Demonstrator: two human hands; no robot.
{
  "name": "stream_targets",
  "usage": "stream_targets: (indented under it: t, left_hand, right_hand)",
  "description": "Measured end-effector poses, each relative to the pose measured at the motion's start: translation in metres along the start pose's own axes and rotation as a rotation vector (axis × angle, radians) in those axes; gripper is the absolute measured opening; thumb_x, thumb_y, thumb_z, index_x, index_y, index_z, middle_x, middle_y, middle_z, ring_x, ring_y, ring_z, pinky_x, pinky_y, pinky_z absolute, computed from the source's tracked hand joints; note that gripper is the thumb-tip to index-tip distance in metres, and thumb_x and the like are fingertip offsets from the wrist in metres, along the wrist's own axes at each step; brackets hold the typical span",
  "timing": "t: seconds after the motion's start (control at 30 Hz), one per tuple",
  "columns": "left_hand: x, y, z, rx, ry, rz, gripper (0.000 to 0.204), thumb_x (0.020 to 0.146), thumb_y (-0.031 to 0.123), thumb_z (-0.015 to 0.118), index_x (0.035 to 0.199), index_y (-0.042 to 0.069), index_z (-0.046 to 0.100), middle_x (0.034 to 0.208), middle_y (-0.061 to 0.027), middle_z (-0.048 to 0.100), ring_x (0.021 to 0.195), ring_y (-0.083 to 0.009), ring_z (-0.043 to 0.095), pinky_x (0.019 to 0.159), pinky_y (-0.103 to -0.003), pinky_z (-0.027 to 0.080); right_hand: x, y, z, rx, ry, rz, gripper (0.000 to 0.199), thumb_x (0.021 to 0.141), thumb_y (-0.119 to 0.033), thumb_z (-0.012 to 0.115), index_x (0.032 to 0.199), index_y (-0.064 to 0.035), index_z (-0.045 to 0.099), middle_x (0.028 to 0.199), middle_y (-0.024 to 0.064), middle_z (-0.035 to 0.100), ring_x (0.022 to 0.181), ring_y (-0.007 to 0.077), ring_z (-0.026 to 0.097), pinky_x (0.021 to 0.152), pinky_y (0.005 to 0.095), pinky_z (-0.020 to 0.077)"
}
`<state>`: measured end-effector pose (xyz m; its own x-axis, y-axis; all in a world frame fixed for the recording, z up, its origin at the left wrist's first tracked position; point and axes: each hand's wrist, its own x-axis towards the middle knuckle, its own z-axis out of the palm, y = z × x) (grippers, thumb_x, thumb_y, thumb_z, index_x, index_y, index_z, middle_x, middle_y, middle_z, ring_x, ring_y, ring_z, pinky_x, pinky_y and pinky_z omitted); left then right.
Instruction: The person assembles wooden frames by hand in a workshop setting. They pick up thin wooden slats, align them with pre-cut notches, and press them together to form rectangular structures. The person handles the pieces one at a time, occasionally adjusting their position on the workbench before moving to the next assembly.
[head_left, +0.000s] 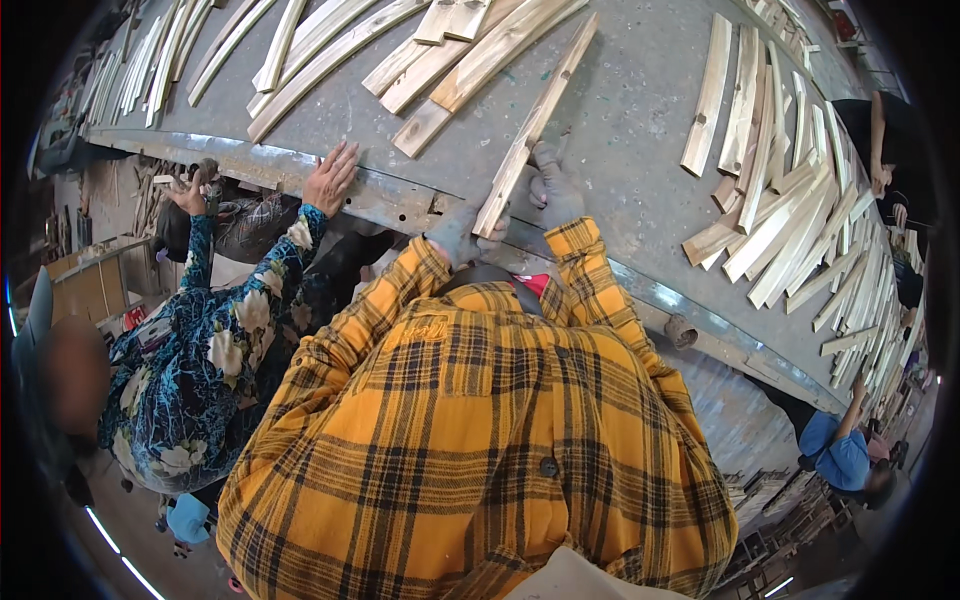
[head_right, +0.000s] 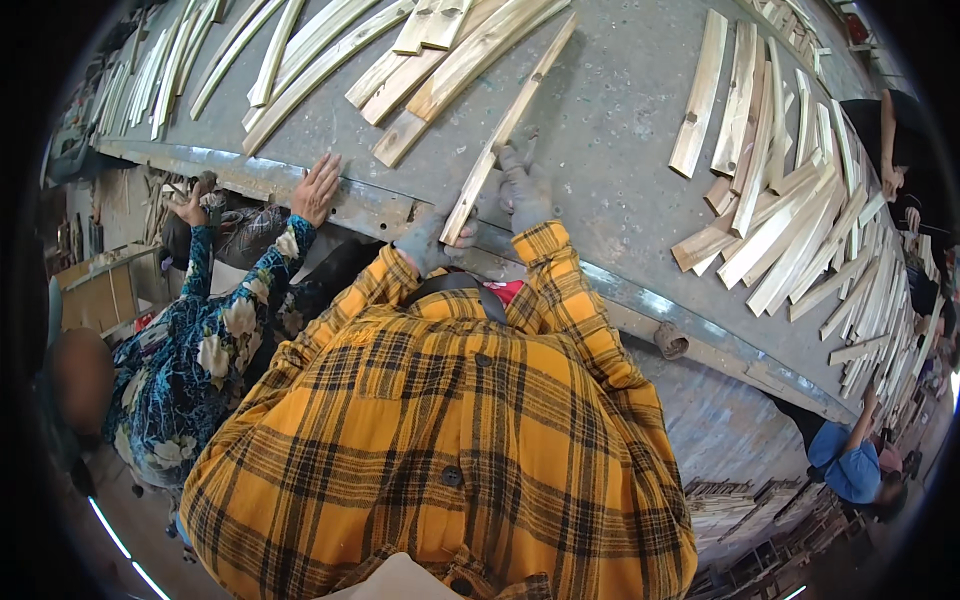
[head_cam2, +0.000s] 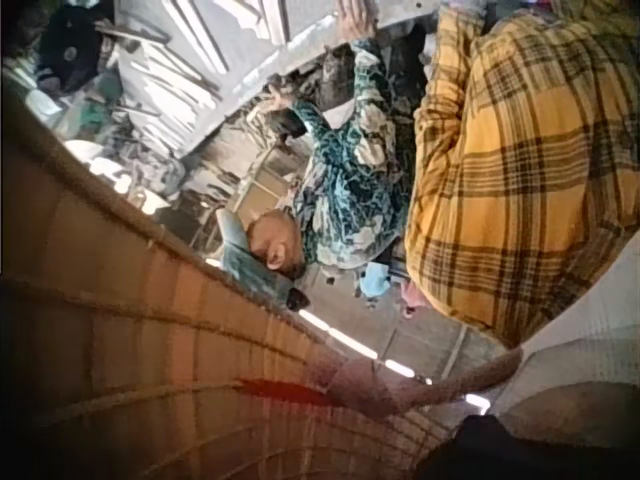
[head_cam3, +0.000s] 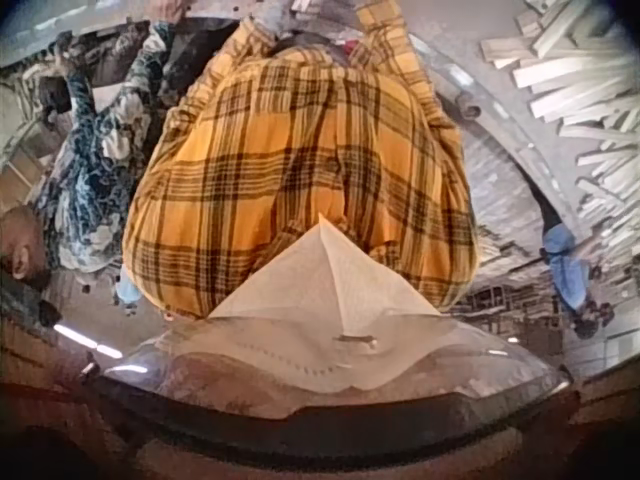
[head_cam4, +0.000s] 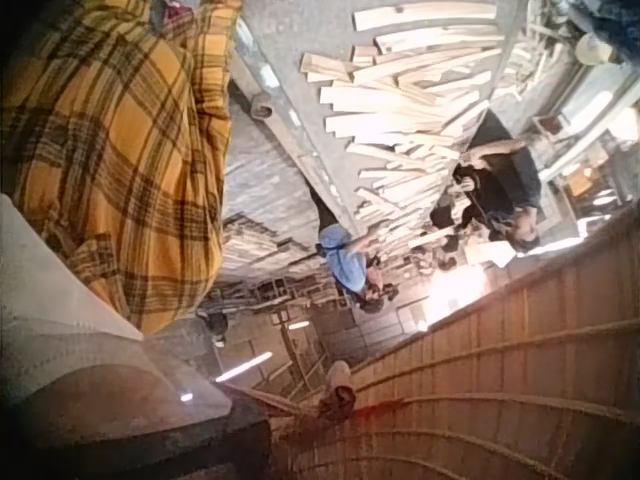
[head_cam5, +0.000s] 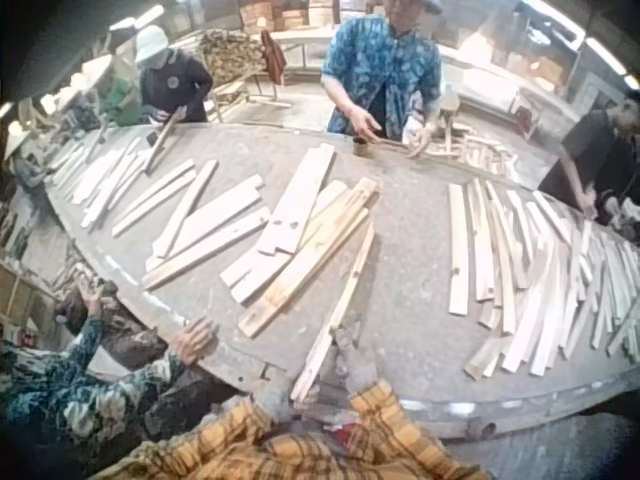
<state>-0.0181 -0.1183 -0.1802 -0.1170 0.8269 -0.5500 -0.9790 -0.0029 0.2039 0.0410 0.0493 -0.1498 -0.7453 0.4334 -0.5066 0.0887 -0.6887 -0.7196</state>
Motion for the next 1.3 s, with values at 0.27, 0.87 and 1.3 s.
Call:
stream_targets:
  t: [0.27, 0.87, 1.3]
  left_hand:
    - [0.007, 0.013, 0.069, 1.306, 0.247, 0.372, 0.048, 0.089, 0.044, 0.057, 0.112, 0.002, 0.059, 0.089, -0.0143, 0.065, 0.083, -0.0245, 0.062, 0.076, -0.033, 0.049]
    - [0.070, 0.139, 0.074, 2.193, 0.944, 0.465, 0.068, 0.067, 0.033, 0.075, 0.122, 0.005, 0.045, 0.116, -0.0200, 0.049, 0.104, -0.0355, 0.052, 0.086, -0.041, 0.047]
    - [-0.106, 0.026, 0.044, 1.990, 0.829, 0.573, 0.073, 0.072, 0.036, 0.069, 0.136, 0.013, 0.044, 0.099, -0.0188, 0.061, 0.087, -0.0368, 0.061, 0.074, -0.044, 0.050]
  right_hand:
    - [-0.001, -0.009, -0.038, 0.165, -0.108, -0.037, 0.027, 0.086, -0.009, 0.063, 0.111, -0.0032, 0.054, 0.072, -0.0020, 0.055, 0.038, 0.0020, 0.033, 0.032, 0.0178, 0.0271]
    - [-0.020, -0.151, -0.244, -1.034, 1.141, -0.372, 0.048, 0.085, -0.017, 0.066, 0.129, -0.0011, 0.052, 0.083, 0.0076, 0.062, 0.080, 0.0181, 0.060, 0.078, 0.0296, 0.0479]
    - [0.047, -0.044, -0.066, -1.114, 0.342, -0.737, 0.041, 0.087, -0.007, 0.057, 0.125, -0.0216, 0.060, 0.082, 0.0070, 0.054, 0.071, 0.0129, 0.051, 0.066, 0.0266, 0.0435]
